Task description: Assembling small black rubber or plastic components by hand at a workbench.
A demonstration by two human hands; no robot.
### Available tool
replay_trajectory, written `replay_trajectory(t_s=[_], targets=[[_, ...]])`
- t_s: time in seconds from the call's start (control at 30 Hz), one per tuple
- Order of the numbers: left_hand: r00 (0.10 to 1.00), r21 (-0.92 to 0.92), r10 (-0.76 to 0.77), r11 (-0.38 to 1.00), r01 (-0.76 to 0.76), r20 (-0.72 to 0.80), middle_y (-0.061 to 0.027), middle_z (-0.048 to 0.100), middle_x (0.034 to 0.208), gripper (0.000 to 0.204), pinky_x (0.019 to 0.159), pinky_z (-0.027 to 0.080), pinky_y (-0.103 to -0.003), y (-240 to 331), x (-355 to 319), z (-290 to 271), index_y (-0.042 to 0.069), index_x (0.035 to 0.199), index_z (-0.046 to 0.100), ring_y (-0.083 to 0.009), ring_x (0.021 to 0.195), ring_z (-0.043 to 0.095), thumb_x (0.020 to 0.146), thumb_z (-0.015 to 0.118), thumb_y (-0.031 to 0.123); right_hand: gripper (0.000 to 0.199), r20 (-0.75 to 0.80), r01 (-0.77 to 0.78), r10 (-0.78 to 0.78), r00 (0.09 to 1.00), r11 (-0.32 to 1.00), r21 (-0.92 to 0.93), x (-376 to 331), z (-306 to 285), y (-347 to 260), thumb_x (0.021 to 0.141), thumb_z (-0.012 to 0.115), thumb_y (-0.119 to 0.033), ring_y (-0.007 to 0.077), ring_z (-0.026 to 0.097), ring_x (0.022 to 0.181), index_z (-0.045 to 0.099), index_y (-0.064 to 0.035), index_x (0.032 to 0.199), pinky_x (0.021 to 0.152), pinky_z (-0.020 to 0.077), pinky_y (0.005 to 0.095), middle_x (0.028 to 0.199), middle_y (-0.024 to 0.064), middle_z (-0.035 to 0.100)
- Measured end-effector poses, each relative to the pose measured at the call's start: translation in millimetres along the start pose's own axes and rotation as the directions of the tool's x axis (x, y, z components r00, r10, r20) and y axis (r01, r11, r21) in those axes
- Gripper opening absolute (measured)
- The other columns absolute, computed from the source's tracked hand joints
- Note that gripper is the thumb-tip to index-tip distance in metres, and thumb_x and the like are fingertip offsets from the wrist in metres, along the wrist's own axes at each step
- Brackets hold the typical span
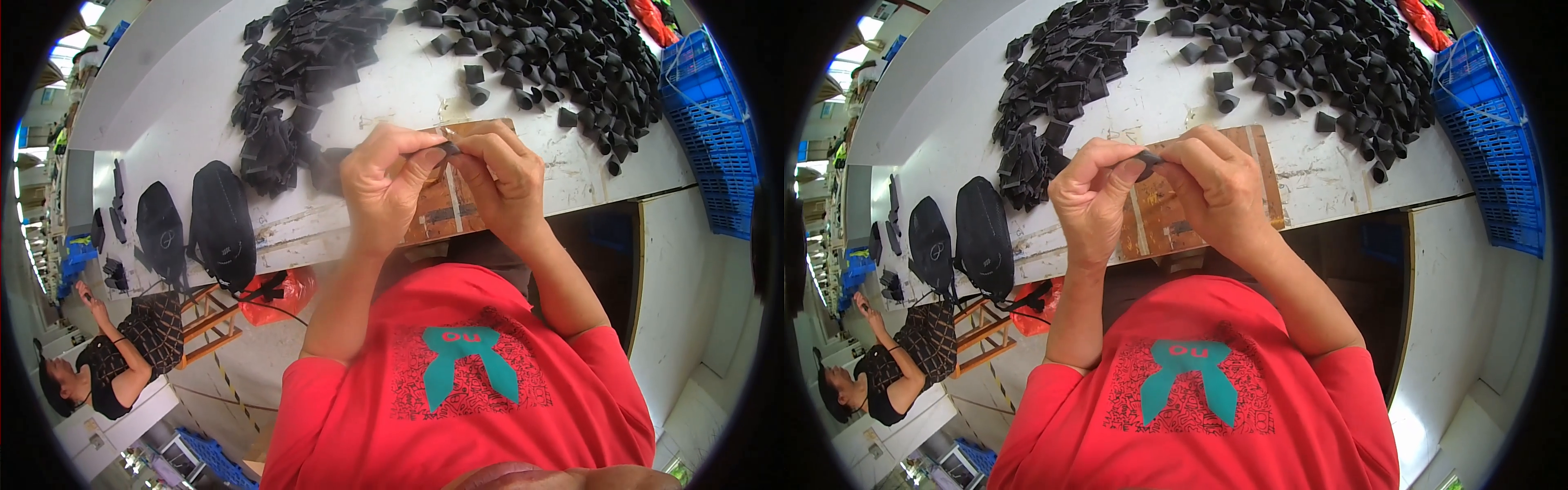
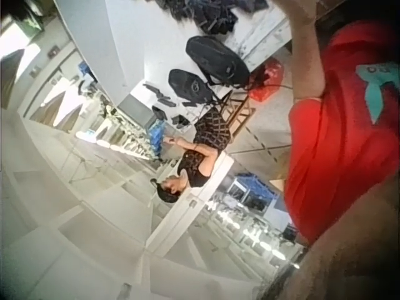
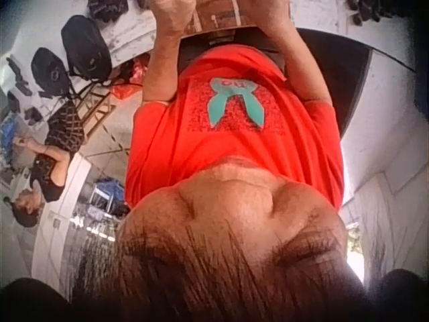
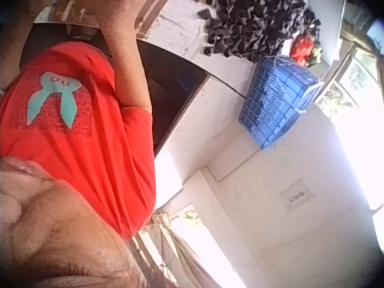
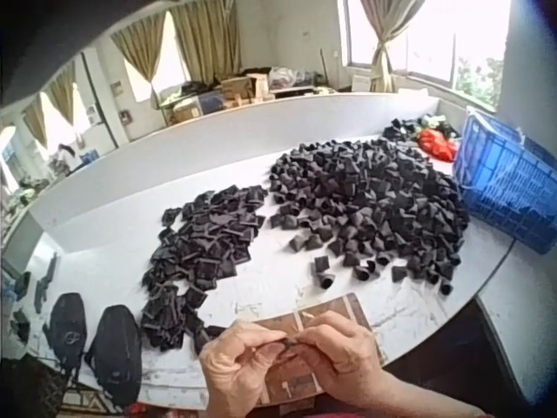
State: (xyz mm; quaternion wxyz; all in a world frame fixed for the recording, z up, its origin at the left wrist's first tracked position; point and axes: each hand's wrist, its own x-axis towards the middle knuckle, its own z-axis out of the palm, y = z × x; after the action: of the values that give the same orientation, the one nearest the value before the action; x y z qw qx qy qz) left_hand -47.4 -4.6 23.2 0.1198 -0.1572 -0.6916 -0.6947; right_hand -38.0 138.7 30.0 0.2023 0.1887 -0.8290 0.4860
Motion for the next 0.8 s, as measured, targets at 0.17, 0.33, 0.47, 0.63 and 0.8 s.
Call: replay_trajectory(t_s=[0.17,0.33,0.47,0.63,0.8], targets=[[0.999,0.026,0.023,0.999,-0.022,-0.041,-0.0028,0.056,0.073,0.007,0.056,0.041,-0.019,-10.9,-1.0,2.3,-0.001,0.081,0.061,-0.0069,0.063,0.051,0.075,0.064,0.003,0.009,-0.101,0.184,-0.2,0.974,0.971,-0.153,2.7,8.3,3.1,0.071,0.061,0.001,0.0247,0.051,0.056,0.056,-0.0029,0.077,0.049,0.0399,0.0324,0.068,0.0084,0.051],[0.935,-0.431,-0.298,0.882,0.192,-0.193,0.0009,0.054,0.071,0.007,0.051,0.037,-0.017,5.8,-10.4,17.9,-0.003,0.078,0.059,-0.0027,0.059,0.047,0.078,0.062,0.004,0.006,-0.014,0.003,-0.004,1.0,0.996,-0.09,0.1,2.8,-7.0,0.073,0.059,0.0,0.0258,0.05,0.055,0.054,-0.0023,0.075,0.049,0.0392,0.0334,0.068,0.0099,0.05],[0.936,-0.298,-0.347,0.901,0.315,-0.06,0.0006,0.056,0.065,0.007,0.051,0.037,-0.015,-9.1,-20.9,10.2,0.001,0.077,0.059,-0.0027,0.058,0.047,0.08,0.061,0.007,0.006,0.009,0.002,-0.001,1.0,0.997,-0.076,-0.5,0.7,-9.4,0.074,0.059,-0.001,0.0256,0.05,0.055,0.054,-0.0009,0.076,0.049,0.0387,0.0319,0.066,0.0098,0.05],[0.817,-0.591,-0.558,0.613,0.524,0.145,-0.0037,0.055,0.067,0.01,0.039,0.03,-0.016,-12.8,-16.0,3.7,0.002,0.075,0.055,-0.003,0.05,0.042,0.082,0.057,0.009,0.007,-0.039,-0.021,0.018,0.999,0.996,-0.083,-1.5,4.4,-5.9,0.073,0.06,0.0,0.0232,0.05,0.055,0.055,-0.0007,0.077,0.05,0.0394,0.0295,0.067,0.0099,0.052],[0.738,-0.846,-0.415,-0.257,0.466,0.532,-0.0052,0.056,0.072,0.001,0.037,0.029,-0.014,-30.2,-24.5,2.6,0.005,0.084,0.053,-0.004,0.046,0.041,0.084,0.052,0.005,0.007,-0.076,0.039,-0.046,0.996,0.995,-0.092,-2.8,10.1,-3.4,0.073,0.06,0.002,0.0204,0.052,0.057,0.055,0.0005,0.077,0.051,0.0402,0.0271,0.068,0.0097,0.055]])
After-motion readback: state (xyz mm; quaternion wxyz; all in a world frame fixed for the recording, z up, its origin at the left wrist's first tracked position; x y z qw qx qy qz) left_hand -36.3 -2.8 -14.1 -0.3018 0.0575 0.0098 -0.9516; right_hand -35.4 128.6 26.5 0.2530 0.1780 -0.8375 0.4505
